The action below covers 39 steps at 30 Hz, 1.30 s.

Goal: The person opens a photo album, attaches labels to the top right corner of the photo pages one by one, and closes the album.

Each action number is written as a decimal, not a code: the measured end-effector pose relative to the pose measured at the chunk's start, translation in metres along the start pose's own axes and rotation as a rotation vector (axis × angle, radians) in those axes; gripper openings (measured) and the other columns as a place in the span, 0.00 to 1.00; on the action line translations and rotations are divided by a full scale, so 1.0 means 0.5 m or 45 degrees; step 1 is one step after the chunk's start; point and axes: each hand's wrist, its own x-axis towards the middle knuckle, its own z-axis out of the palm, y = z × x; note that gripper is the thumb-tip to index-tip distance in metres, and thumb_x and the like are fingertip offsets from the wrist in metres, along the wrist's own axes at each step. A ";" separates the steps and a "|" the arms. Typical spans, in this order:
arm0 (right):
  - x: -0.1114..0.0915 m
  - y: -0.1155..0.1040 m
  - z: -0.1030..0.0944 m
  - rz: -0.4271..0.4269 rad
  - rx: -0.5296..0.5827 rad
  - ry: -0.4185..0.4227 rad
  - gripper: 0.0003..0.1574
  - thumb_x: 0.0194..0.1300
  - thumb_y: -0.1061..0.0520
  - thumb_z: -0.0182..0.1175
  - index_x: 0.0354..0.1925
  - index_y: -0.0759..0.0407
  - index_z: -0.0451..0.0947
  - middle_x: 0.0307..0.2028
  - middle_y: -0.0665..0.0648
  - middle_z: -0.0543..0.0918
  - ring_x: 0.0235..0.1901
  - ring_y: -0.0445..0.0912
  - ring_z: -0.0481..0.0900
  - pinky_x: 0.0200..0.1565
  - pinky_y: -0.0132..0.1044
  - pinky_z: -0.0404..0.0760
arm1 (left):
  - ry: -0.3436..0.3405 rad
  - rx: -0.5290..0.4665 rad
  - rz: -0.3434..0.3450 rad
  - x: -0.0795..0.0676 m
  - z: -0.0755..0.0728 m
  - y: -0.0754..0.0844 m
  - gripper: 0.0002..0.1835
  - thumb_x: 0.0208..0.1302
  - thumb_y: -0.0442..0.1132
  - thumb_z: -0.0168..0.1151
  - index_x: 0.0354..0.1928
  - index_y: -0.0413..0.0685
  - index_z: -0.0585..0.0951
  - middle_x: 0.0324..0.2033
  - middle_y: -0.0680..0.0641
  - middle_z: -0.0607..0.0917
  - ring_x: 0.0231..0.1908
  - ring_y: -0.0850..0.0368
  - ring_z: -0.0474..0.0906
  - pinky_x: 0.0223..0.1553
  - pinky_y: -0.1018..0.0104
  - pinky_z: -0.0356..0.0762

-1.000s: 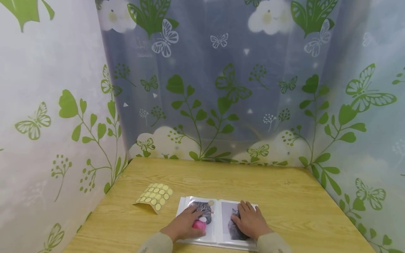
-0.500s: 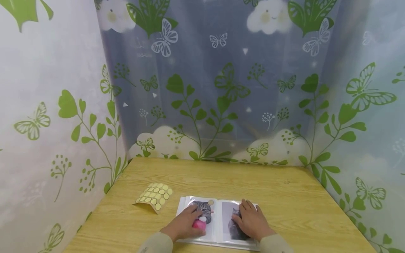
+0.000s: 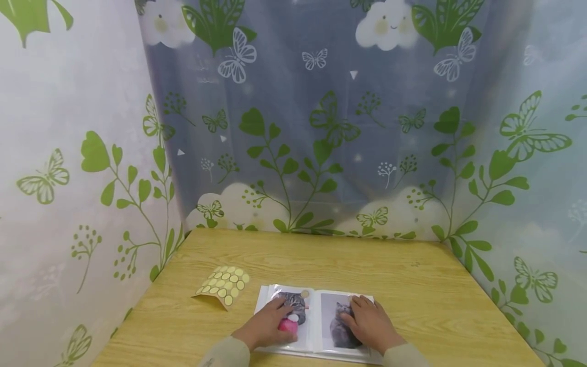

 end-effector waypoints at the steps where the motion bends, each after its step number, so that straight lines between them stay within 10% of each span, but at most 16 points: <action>1: -0.001 0.001 0.000 -0.002 -0.001 -0.003 0.35 0.73 0.41 0.52 0.61 0.70 0.74 0.61 0.66 0.76 0.64 0.62 0.70 0.65 0.64 0.62 | -0.001 -0.002 -0.003 0.000 0.000 0.001 0.41 0.54 0.59 0.72 0.66 0.44 0.75 0.67 0.34 0.67 0.66 0.36 0.65 0.65 0.46 0.67; 39: -0.015 0.018 0.001 -0.047 0.024 -0.031 0.29 0.74 0.49 0.53 0.64 0.67 0.72 0.64 0.65 0.73 0.65 0.62 0.68 0.64 0.65 0.62 | 0.009 0.027 -0.003 0.004 0.009 -0.008 0.42 0.52 0.60 0.72 0.65 0.45 0.75 0.67 0.37 0.69 0.66 0.38 0.66 0.65 0.49 0.68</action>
